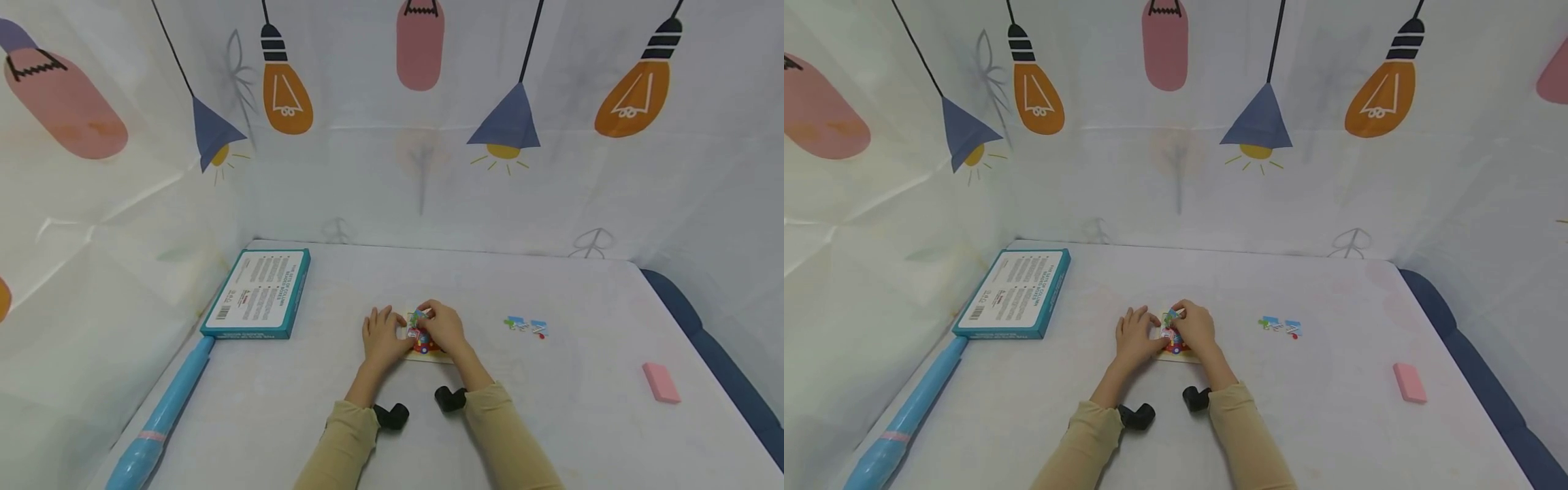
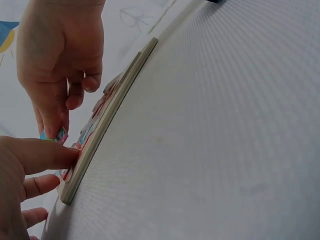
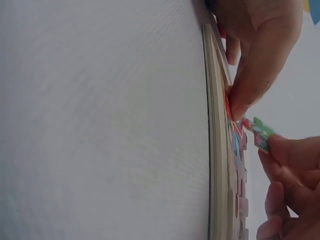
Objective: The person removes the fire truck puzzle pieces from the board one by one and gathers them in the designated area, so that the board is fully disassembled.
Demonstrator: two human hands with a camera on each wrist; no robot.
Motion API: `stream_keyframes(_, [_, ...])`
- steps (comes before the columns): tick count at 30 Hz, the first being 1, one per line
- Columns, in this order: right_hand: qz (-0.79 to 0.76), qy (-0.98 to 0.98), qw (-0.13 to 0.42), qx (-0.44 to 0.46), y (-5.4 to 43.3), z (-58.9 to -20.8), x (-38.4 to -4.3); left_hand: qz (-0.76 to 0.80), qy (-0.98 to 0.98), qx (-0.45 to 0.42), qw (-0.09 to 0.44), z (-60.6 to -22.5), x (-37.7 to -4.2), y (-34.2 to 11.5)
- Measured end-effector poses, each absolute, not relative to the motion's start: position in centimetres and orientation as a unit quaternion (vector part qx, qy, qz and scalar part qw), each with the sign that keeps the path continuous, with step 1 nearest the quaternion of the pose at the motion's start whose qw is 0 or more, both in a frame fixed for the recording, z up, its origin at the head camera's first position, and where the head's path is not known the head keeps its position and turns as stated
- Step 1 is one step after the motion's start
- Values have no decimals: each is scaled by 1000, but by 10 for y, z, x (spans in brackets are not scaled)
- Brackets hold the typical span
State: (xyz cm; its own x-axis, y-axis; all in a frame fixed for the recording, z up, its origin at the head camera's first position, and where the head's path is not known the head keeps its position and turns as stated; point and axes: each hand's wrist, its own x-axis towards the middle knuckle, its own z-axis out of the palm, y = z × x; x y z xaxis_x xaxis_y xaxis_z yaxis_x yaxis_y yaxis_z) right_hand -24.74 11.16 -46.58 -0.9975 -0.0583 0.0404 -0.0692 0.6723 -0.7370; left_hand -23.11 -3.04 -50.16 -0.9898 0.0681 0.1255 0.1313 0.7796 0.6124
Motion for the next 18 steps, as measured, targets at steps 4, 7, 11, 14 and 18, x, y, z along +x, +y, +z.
stream_keyframes(4, [412,-911,10,11,113,-465,-248,-329,-942,-54,44,-500,-231,-30])
stream_keyframes(7, [421,-907,7,2,115,-464,-248,-330,-942,-52,41,-499,-230,-29])
stream_keyframes(11, [438,-899,7,-3,122,-464,-247,-331,-942,-49,36,-498,-229,-29])
stream_keyframes(14, [451,-892,11,-15,129,-465,-246,-331,-942,-50,37,-498,-229,-29])
stream_keyframes(18, [458,-888,17,-32,141,-466,-247,-324,-944,-50,42,-499,-229,-30])
